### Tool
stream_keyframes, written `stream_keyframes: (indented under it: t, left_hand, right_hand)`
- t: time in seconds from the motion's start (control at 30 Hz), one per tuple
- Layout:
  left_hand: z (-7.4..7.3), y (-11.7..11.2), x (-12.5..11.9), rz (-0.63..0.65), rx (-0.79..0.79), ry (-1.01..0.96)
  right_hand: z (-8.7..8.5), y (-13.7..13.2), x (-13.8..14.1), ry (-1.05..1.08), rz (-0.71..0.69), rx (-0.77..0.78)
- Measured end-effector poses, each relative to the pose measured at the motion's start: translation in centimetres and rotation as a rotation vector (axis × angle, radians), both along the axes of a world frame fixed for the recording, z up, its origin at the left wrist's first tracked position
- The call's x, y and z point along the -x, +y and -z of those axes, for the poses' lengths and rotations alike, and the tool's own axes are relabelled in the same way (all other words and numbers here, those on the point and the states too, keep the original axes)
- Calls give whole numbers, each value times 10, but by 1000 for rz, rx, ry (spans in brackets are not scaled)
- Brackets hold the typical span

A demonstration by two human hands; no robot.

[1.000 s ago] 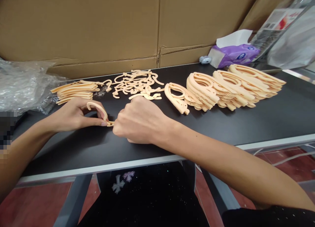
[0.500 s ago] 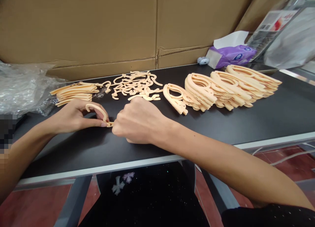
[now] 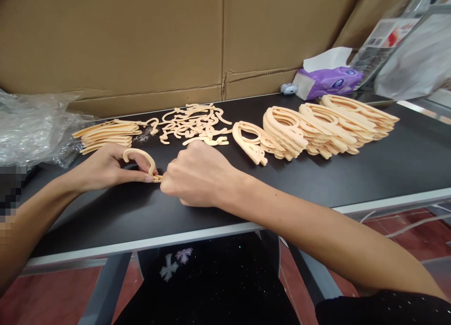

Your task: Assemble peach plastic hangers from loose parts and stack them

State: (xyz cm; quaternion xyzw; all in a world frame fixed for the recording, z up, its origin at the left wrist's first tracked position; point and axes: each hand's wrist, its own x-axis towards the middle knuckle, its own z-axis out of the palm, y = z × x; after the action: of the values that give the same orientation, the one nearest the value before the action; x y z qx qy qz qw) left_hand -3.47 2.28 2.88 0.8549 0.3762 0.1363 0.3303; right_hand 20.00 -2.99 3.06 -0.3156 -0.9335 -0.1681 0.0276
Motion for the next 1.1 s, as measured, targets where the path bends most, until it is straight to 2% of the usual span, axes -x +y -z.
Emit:
stream_keyframes:
  t: [0.47, 0.8, 1.1]
  left_hand:
    - [0, 1, 3, -26, 12, 30]
    - [-3, 2, 3, 19, 62, -7]
    - [-1, 0, 2, -8, 55, 5]
  right_hand:
    - [-1, -1, -1, 20, 45, 53]
    - [2, 1, 0, 30, 62, 54]
    - [4, 3, 0, 39, 82, 44]
